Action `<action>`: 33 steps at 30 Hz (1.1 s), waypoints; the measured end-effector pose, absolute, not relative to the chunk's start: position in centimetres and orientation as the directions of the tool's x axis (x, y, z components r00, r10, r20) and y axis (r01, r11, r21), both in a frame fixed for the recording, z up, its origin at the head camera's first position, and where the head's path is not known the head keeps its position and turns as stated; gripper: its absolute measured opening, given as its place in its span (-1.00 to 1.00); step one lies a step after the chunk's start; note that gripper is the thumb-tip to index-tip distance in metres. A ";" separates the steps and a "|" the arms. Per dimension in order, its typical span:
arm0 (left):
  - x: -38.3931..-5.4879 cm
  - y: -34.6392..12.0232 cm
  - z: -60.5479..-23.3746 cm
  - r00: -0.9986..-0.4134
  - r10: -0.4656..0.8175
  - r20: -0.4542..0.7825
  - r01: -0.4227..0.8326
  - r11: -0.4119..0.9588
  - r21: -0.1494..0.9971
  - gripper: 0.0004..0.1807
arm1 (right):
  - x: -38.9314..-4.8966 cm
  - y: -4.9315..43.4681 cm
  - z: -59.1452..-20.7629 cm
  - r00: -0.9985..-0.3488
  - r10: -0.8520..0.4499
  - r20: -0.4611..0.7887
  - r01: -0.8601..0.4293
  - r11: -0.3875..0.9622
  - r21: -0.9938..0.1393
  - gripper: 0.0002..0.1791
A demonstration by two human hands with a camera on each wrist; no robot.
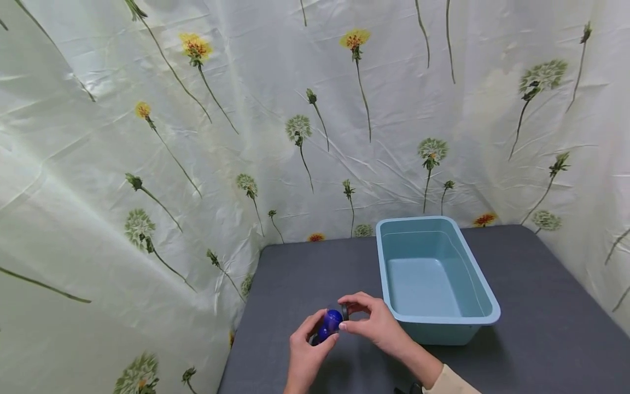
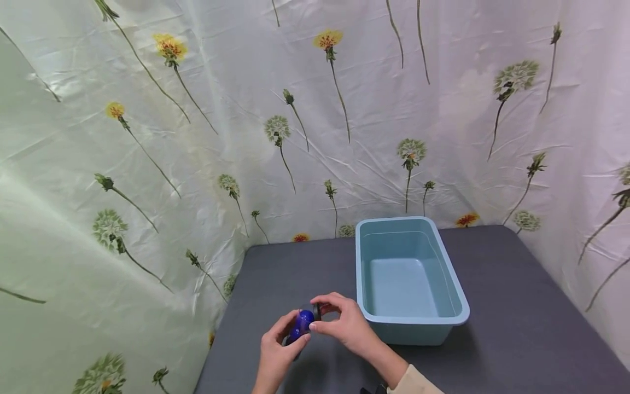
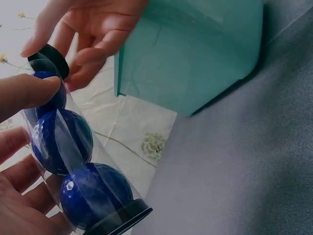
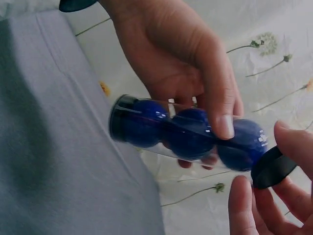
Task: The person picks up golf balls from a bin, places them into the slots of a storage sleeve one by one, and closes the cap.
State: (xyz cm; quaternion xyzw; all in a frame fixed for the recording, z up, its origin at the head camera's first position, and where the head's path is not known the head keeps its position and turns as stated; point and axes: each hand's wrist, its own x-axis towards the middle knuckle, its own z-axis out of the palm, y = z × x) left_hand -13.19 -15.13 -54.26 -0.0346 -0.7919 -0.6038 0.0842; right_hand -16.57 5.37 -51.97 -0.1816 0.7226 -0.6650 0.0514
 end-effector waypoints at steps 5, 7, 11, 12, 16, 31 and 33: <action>-13.1 -15.1 -54.2 -0.986 -0.023 0.165 0.151 0.293 0.944 -0.41 | -16.4 5.4 -50.9 -0.920 -0.344 0.187 -0.236 0.106 -0.966 -0.52; -13.1 -15.1 -54.2 -0.986 -0.020 0.167 0.154 0.296 0.943 -0.41 | -16.4 5.5 -50.4 -0.913 -0.357 0.197 -0.266 0.154 -0.952 -0.51; -13.0 -15.2 -54.1 -0.982 0.000 0.189 0.180 0.309 0.934 -0.43 | -16.6 5.8 -49.7 -0.883 -0.406 0.234 -0.358 0.264 -0.896 -0.53; -13.0 -15.3 -54.1 -0.980 0.007 0.199 0.191 0.315 0.930 -0.43 | -16.6 5.8 -49.5 -0.873 -0.424 0.242 -0.383 0.289 -0.877 -0.53; -12.9 -15.4 -54.0 -0.965 0.055 0.258 0.261 0.336 0.905 -0.44 | -16.7 6.2 -48.6 -0.834 -0.492 0.249 -0.456 0.363 -0.813 -0.54; -12.6 -14.7 -54.4 -0.868 0.171 0.466 0.494 0.393 0.776 -0.43 | -17.0 6.7 -47.0 -0.810 -0.551 0.201 -0.506 0.482 -0.716 -0.51; -12.6 -14.4 -54.3 -0.859 0.171 0.482 0.508 0.395 0.765 -0.43 | -17.1 6.7 -47.0 -0.822 -0.530 0.206 -0.490 0.478 -0.729 -0.53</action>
